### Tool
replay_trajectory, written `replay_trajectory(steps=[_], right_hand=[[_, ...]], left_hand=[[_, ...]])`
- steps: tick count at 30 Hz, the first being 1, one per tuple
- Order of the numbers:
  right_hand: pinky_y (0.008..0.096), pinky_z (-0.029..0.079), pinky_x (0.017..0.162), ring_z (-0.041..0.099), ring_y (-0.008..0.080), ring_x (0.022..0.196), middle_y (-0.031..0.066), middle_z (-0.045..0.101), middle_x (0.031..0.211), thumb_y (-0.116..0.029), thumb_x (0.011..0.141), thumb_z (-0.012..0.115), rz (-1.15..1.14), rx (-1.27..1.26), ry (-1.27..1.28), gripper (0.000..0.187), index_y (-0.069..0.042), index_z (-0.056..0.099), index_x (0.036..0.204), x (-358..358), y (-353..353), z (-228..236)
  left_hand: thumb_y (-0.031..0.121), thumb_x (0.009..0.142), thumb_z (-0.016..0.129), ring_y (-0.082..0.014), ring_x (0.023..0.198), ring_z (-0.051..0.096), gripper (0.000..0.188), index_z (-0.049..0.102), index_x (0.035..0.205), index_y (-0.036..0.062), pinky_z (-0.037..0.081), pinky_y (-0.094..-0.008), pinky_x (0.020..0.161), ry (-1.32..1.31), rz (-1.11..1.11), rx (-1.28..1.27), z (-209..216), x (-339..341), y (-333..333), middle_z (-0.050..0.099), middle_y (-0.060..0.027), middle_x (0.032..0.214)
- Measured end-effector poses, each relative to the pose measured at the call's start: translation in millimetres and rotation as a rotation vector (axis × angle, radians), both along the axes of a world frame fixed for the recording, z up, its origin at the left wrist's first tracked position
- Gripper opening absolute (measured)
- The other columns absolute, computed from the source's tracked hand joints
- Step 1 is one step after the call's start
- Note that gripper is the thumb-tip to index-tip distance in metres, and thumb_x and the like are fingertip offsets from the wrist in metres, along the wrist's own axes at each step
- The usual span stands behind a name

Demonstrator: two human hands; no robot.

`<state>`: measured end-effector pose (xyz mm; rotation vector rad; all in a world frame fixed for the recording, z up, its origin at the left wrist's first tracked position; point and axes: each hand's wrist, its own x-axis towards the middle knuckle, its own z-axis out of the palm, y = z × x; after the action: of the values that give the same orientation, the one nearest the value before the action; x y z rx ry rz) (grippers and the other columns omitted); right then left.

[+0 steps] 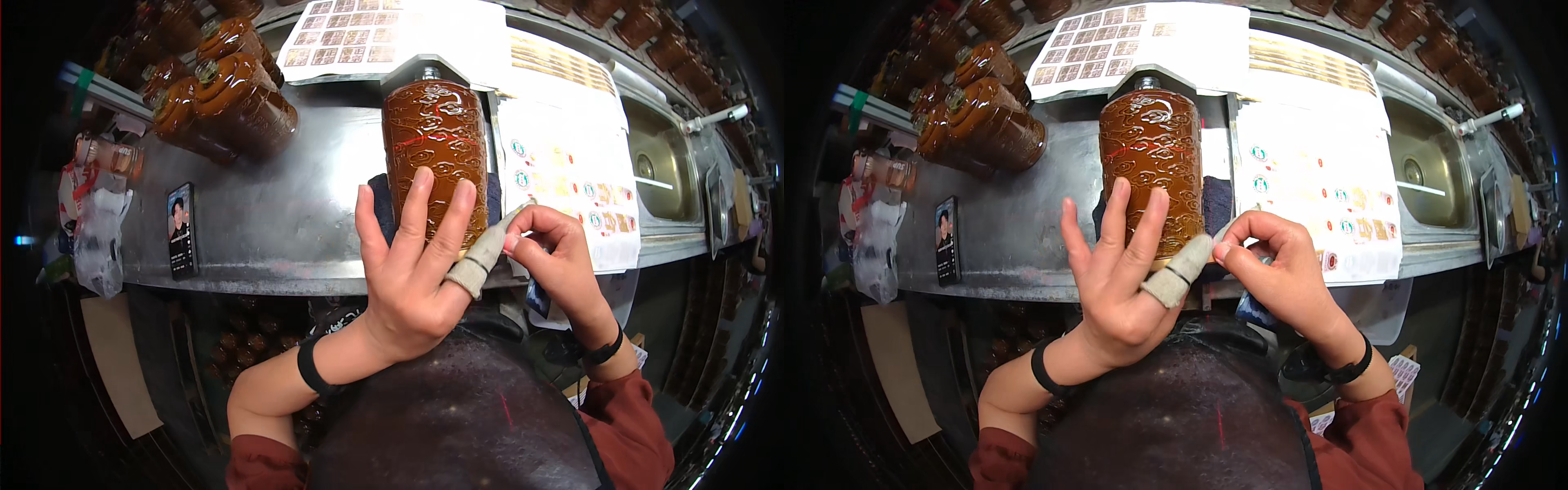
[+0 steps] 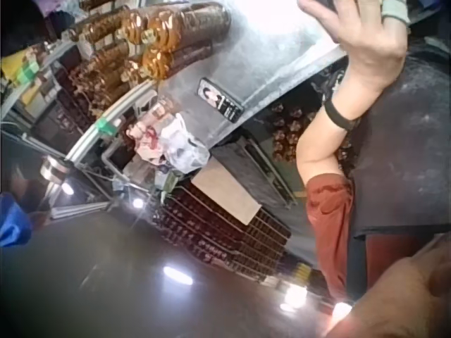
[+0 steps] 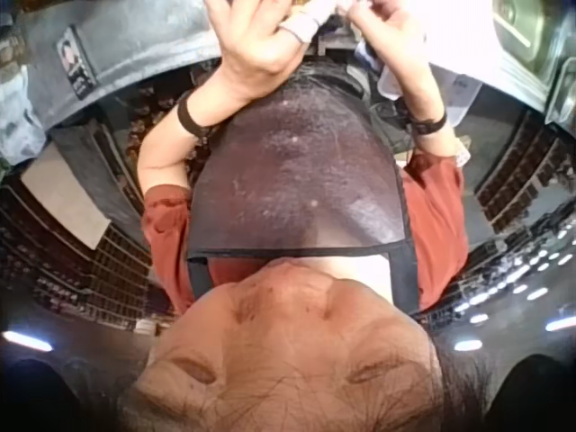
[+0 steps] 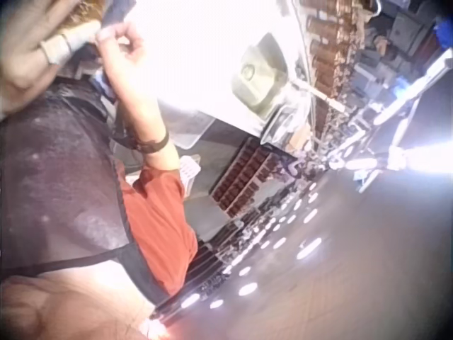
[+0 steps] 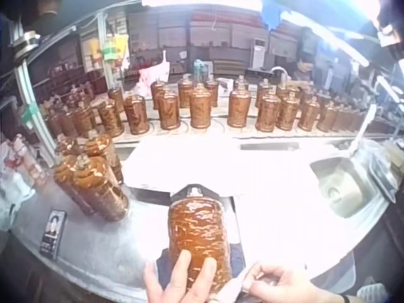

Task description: Applying labels and decorative ribbons to brown ceramic liquor bottles on a production line.

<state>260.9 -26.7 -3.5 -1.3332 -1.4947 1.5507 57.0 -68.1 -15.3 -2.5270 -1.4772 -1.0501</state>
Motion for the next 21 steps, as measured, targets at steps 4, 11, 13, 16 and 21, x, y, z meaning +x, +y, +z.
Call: replay_trajectory(steps=[4, 11, 13, 16, 21], right_hand=[[0.0199, 0.047, 0.066, 0.059, 0.0034, 0.076, -0.0001, 0.068, 0.083, -0.008, 0.091, 0.067, 0.011, -0.021, -0.026, 0.009, 0.000, 0.068, 0.087, 3, -1, -1], [0.0198, 0.048, 0.064, 0.059, 0.0029, 0.076, 0.0016, 0.068, 0.088, -0.006, 0.088, 0.070, 0.056, -0.029, 0.016, 0.008, 0.000, 0.066, 0.087, 1, -6, 24], [0.0195, 0.047, 0.064, 0.059, 0.0026, 0.076, 0.0014, 0.067, 0.087, -0.006, 0.088, 0.070, 0.048, -0.038, 0.036, 0.008, 0.000, 0.066, 0.086, 0, -5, 28], [0.0190, 0.046, 0.064, 0.058, 0.0021, 0.075, 0.0007, 0.067, 0.085, -0.006, 0.089, 0.070, 0.047, -0.034, 0.043, 0.008, 0.000, 0.066, 0.085, 1, -1, 24], [0.0193, 0.045, 0.064, 0.057, 0.0022, 0.074, -0.0003, 0.066, 0.083, -0.007, 0.089, 0.069, 0.030, -0.058, 0.026, 0.008, -0.001, 0.066, 0.085, 2, 1, 15]], left_hand=[[0.021, 0.074, 0.086, -0.0397, 0.134, 0.053, 0.068, 0.062, 0.133, -0.0015, 0.021, -0.0660, 0.115, -0.110, -0.012, -0.034, -15, -20, 8, 0.057, -0.0211, 0.142], [0.020, 0.076, 0.085, -0.0431, 0.133, 0.053, 0.062, 0.064, 0.128, -0.0063, 0.022, -0.0649, 0.114, -0.332, -0.009, -0.132, -24, -36, -5, 0.058, -0.0244, 0.140], [0.020, 0.079, 0.084, -0.0430, 0.132, 0.054, 0.055, 0.067, 0.124, -0.0054, 0.022, -0.0657, 0.114, -0.297, -0.004, -0.127, -26, -43, -18, 0.059, -0.0249, 0.139], [0.015, 0.082, 0.081, -0.0441, 0.136, 0.050, 0.062, 0.058, 0.136, -0.0026, 0.021, -0.0666, 0.114, -0.167, -0.044, -0.134, -32, -50, -34, 0.052, -0.0262, 0.145], [0.017, 0.083, 0.079, -0.0449, 0.133, 0.051, 0.047, 0.066, 0.124, -0.0023, 0.020, -0.0687, 0.113, -0.103, -0.028, -0.143, -23, -40, -28, 0.053, -0.0266, 0.144]])
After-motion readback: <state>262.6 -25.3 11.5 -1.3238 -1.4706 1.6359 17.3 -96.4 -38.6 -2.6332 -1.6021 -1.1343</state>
